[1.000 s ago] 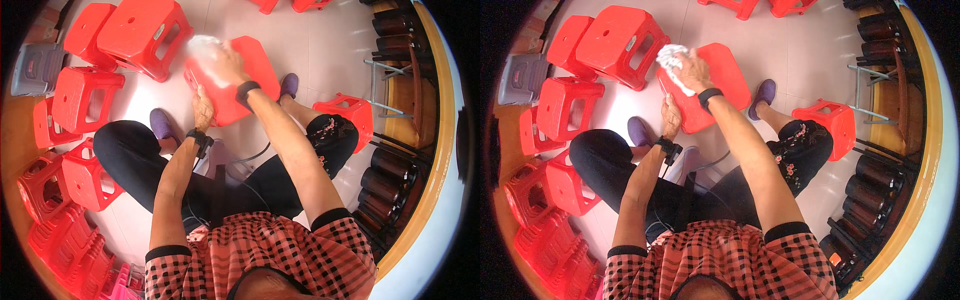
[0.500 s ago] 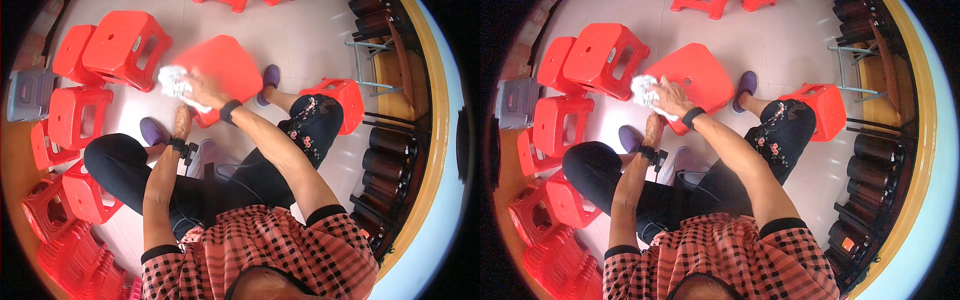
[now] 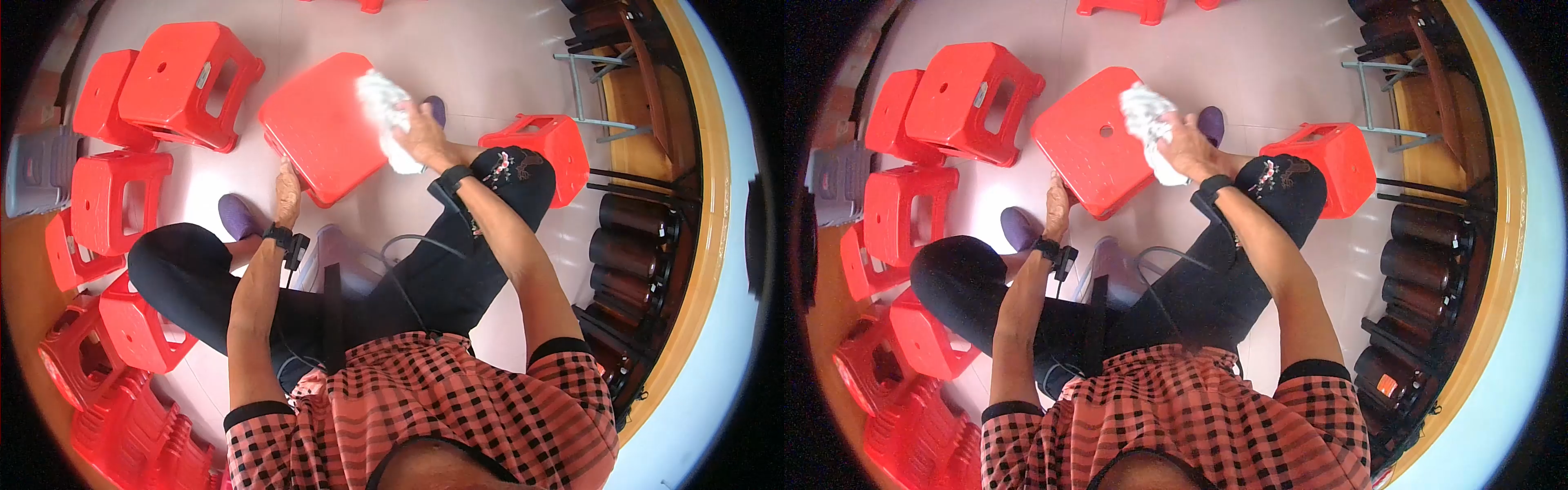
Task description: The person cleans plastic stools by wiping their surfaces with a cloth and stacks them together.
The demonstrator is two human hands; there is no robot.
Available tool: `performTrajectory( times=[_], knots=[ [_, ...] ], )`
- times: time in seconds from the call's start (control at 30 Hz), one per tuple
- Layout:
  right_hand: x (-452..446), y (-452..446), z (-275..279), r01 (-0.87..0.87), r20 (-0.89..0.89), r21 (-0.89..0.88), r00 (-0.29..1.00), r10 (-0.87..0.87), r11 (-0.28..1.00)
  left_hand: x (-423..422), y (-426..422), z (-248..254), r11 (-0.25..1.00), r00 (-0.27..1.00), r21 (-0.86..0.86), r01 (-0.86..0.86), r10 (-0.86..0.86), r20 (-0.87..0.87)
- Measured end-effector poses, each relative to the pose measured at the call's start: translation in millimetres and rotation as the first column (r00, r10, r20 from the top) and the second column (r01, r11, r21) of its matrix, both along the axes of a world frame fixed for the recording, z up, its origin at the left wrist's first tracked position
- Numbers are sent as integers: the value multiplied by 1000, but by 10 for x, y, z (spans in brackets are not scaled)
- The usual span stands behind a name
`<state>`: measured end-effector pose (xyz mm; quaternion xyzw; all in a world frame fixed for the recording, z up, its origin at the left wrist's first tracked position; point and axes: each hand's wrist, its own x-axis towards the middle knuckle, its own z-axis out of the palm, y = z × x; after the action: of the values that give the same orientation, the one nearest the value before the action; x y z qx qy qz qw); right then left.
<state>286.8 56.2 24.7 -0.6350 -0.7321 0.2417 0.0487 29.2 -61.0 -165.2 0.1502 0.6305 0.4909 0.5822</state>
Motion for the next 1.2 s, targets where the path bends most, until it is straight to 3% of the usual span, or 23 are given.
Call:
performTrajectory(
  times=[0.1,0.23,0.33,0.43,0.57,0.6,0.63,0.73,0.8,0.87,0.93,1.03,1.13,1.2],
  knots=[
    [125,235,-286,209,21,36,977,-210,977,4,-59,36,994,987,87,67,-53,-149],
    [-76,535,-315,211,68,50,974,-214,976,102,-66,354,994,968,83,77,-54,-244],
    [-493,694,-140,191,-8,36,982,-191,981,144,-43,654,999,967,13,37,-33,-254],
    [-921,860,-196,52,-63,122,997,-45,991,138,-57,688,999,969,36,26,-16,-246],
    [-1498,793,-360,-320,-62,238,937,344,917,-19,-87,295,999,1000,-33,-4,5,22],
    [-1645,704,-331,-399,-53,200,908,416,895,-102,-110,220,996,994,-82,-34,43,103],
    [-1746,507,-261,-398,-134,352,874,466,847,-186,-129,193,989,980,-133,-59,83,181],
    [-1916,236,-242,-689,-12,202,709,705,696,-464,-134,189,940,941,-198,-278,308,140],
    [-1766,-41,-252,-725,-78,300,629,773,620,-676,-68,143,900,891,-62,-431,436,130],
    [-1555,-299,-204,-756,-113,316,570,814,573,-885,30,129,844,839,-115,-525,535,99],
    [-1291,-492,-96,-791,-137,248,542,829,559,-888,122,365,845,840,-102,-524,533,100],
    [-868,-552,10,-757,-220,285,546,808,589,-771,231,485,911,911,10,-412,412,-17],
    [-498,-344,-93,-675,-174,206,687,706,708,-493,278,614,960,944,51,-274,278,-177],
    [-362,-71,-109,-566,-207,217,769,604,795,-295,255,684,980,962,12,-197,195,-189]
  ],
)
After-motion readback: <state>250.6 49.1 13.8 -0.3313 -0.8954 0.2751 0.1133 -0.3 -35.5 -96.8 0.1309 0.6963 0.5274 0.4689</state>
